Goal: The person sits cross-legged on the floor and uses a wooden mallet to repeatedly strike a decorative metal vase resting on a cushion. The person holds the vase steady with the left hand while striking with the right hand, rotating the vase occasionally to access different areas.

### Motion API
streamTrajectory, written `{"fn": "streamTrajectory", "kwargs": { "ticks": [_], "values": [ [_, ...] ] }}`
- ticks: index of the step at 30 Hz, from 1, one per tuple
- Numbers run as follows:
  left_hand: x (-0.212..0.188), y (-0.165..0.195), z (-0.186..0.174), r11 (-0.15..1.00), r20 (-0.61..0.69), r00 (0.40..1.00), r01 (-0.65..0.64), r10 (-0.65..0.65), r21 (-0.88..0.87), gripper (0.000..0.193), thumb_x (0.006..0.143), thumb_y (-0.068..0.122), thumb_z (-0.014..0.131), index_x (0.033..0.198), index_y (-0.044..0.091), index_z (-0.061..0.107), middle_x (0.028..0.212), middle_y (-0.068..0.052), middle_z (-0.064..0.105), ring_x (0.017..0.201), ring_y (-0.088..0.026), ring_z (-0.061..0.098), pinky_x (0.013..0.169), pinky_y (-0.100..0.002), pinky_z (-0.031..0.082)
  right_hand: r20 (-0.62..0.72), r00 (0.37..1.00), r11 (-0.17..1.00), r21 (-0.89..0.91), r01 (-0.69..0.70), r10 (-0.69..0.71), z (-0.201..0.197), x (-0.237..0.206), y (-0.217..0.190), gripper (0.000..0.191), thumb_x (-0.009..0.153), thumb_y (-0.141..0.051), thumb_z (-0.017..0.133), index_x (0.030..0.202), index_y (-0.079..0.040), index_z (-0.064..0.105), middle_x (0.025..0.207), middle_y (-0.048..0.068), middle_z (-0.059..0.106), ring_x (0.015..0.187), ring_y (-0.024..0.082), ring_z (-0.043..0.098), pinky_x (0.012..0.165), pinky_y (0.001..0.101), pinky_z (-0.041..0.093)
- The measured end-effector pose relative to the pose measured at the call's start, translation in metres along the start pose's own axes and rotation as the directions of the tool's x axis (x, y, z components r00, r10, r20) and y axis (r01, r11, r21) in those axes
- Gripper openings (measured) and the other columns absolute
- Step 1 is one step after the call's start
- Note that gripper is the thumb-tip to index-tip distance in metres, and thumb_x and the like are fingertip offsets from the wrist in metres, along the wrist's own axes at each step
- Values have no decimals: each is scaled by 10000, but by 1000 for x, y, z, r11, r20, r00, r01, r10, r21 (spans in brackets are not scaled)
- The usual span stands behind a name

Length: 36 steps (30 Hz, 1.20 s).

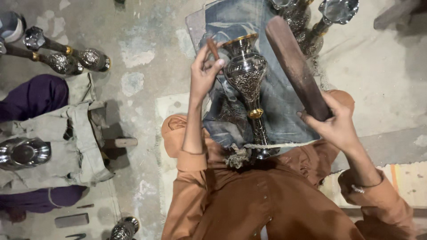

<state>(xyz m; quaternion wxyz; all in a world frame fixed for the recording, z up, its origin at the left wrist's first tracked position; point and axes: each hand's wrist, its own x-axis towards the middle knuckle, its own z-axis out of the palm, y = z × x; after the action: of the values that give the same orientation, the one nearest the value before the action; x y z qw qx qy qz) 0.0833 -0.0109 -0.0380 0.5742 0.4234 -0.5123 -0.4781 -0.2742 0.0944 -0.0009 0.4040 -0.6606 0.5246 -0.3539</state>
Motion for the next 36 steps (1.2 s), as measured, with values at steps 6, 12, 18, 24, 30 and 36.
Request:
{"fn": "streamTrajectory", "kwargs": {
  "ticks": [6,12,18,24,30,36],
  "values": [
    [27,0,3,1000,9,1000,12,-12,-24,658,976,46,724,1543,-43,402,1180,-143,739,832,-131,709,688,-254,587,-34,997,997,51,-61,63,-6,-9,9,486,858,-57,808,1311,18,645,1046,-29,659,929,41,585,811,208,505],
    [27,14,11,993,-79,997,-2,11,116,632,950,37,743,1496,-59,440,1022,-131,789,832,-108,722,715,-241,584,-77,991,994,-9,-110,108,-11,-16,11,441,849,-65,809,1257,15,661,957,-15,670,863,49,612,767,219,521],
    [19,35,19,792,-154,988,73,26,606,515,917,91,779,1402,80,604,918,-99,848,690,-111,706,637,-289,529,-92,994,998,18,-64,65,-11,-14,19,443,880,-93,830,1274,16,659,983,-14,661,891,44,579,792,215,501],
    [24,41,24,637,-53,971,-112,234,763,486,919,157,792,1364,150,599,1024,-96,808,712,-192,774,697,-349,585,-66,989,991,2,-131,131,-6,-13,27,391,870,-100,837,1214,-3,679,908,-20,636,819,44,557,719,225,477],
    [24,44,22,582,-98,994,56,42,811,480,899,190,810,1345,169,633,836,-139,801,631,-283,689,674,-410,529,-56,993,994,-45,-103,100,0,-16,35,319,885,-101,837,1145,-6,679,920,-27,669,835,42,589,744,228,496],
    [29,40,24,465,69,948,-215,310,859,532,909,214,841,1375,123,599,963,-140,799,855,-317,759,728,-424,567,-45,989,990,15,-138,139,8,-11,37,391,865,-91,839,1211,1,681,948,-18,654,859,47,568,765,217,485]
  ]
}}
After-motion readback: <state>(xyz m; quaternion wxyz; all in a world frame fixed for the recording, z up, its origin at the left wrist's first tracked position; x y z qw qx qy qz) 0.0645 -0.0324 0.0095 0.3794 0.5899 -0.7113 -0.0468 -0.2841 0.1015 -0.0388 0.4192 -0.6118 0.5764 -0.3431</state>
